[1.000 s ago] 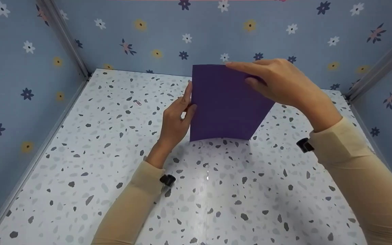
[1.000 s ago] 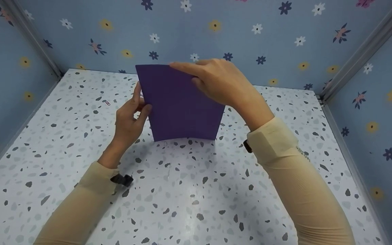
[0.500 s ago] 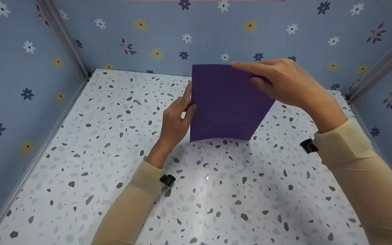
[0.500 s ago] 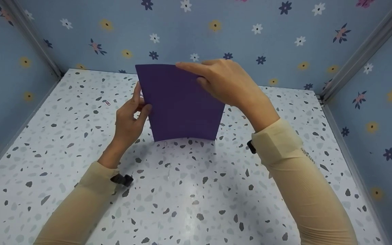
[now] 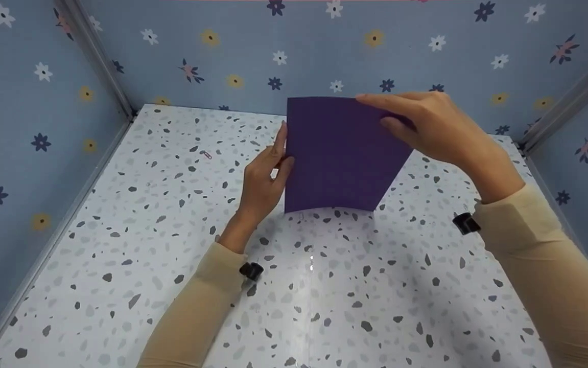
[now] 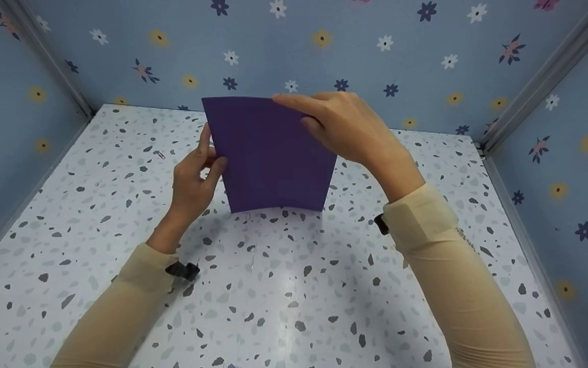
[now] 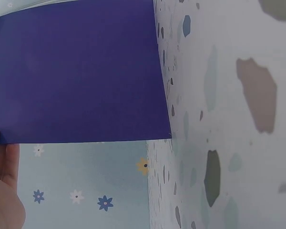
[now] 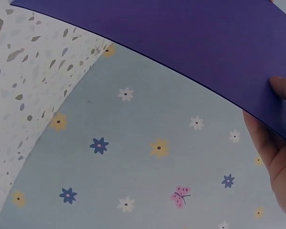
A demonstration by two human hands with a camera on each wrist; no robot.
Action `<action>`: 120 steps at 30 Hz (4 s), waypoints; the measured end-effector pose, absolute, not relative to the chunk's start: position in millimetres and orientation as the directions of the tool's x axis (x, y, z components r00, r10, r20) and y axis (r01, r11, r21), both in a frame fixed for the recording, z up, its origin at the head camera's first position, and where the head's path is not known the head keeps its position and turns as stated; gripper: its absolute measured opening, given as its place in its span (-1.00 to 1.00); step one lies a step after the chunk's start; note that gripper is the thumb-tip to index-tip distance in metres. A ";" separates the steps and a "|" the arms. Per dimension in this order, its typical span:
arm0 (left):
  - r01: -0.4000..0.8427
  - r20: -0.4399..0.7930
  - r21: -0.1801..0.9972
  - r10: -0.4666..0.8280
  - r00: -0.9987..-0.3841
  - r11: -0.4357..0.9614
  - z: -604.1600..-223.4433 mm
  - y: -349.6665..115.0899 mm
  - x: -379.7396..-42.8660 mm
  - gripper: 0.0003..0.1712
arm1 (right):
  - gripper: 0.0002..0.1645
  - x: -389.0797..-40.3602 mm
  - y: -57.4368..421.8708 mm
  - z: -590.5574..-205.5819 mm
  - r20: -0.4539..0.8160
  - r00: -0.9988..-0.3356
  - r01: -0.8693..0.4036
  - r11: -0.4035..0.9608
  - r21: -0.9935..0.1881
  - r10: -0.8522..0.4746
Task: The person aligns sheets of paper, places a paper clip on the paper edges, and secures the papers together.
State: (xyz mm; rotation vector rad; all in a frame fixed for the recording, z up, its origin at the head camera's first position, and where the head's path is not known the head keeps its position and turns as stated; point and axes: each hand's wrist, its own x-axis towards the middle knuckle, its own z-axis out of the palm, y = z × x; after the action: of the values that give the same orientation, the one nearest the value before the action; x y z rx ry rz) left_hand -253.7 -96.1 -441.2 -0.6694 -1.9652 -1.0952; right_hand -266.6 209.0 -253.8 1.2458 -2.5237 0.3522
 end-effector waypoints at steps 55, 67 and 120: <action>0.730 0.820 0.463 0.069 -0.568 0.502 -439.2 -95.2 -253.4 -0.39 | -0.51 -271.1 227.7 -300.1 0.689 -0.551 -0.803 0.523 -0.285 -0.470; 0.736 0.825 0.458 0.069 -0.561 0.498 -441.4 -95.9 -255.3 -0.40 | -0.52 -270.7 228.9 -311.7 0.737 -0.554 -0.784 0.540 -0.306 -0.387; 0.742 0.830 0.452 0.070 -0.553 0.495 -441.8 -97.0 -255.2 -0.38 | -0.43 -266.6 220.8 -361.3 0.853 -0.515 -0.799 0.409 -0.440 -0.089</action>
State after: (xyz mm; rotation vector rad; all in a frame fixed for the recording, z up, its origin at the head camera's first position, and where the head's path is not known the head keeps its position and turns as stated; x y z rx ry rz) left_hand -255.2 -97.0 -441.8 -0.6688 -1.9559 -1.0861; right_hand -266.6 220.8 -361.3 0.7593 -1.8860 1.1527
